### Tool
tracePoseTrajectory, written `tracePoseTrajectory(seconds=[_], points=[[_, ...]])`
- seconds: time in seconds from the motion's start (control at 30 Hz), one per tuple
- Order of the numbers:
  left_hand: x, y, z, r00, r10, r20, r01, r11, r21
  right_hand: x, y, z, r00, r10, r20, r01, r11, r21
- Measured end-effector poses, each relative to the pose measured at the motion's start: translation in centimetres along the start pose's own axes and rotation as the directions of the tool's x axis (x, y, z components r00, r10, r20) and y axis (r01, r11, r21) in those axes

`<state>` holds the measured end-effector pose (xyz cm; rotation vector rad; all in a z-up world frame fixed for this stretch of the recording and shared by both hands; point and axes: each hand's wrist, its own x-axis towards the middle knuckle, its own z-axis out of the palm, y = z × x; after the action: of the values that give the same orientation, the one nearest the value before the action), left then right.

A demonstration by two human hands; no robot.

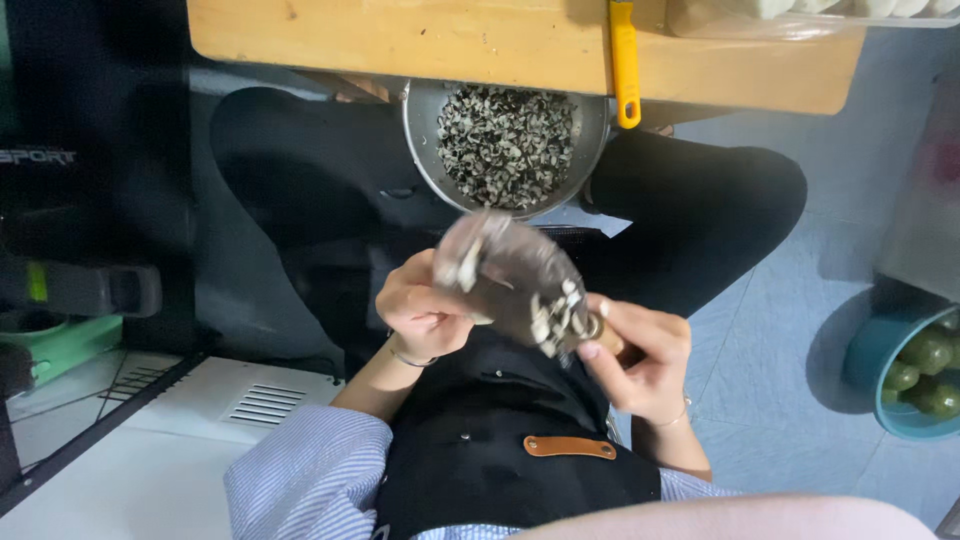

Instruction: The person sits cross-legged on the floor and peels small white round vegetables using a small knife and a curved peeler. The person scrapes the peeled skins into a metal bowl placed between their legs.

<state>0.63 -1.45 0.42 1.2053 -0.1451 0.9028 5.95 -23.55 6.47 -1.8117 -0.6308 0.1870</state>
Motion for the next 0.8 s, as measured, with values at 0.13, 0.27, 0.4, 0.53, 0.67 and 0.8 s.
tracePoseTrajectory(seconds=[0.13,0.27,0.4,0.53,0.67,0.8], points=[[-1.8,-0.5,-1.3,0.999,-0.054,-0.005,0.055,0.996,0.065,0.5,-1.1,1.0,0.999,-0.039,0.011,0.038,0.999,0.021],[-0.9,0.4,0.5,0.993,-0.119,0.023,0.115,0.985,0.129,1.1,-0.8,1.6,0.999,-0.028,-0.038,0.025,0.997,-0.077],[-0.1,0.9,3.0,0.981,-0.185,0.066,0.194,0.962,-0.192,1.0,2.2,1.8,0.992,-0.015,-0.126,0.012,1.000,-0.027],[-0.3,0.9,1.6,0.927,-0.370,0.065,0.373,0.884,-0.281,-1.0,3.8,1.0,0.991,0.094,-0.093,-0.080,0.987,0.139],[-0.7,0.7,1.3,0.852,-0.522,0.032,0.498,0.792,-0.353,-2.3,5.0,0.3,0.992,0.110,-0.066,-0.097,0.979,0.177],[-1.7,-0.8,0.0,0.869,-0.494,-0.005,0.472,0.834,-0.287,-2.3,4.2,-0.3,0.993,0.116,-0.004,-0.113,0.978,0.178]])
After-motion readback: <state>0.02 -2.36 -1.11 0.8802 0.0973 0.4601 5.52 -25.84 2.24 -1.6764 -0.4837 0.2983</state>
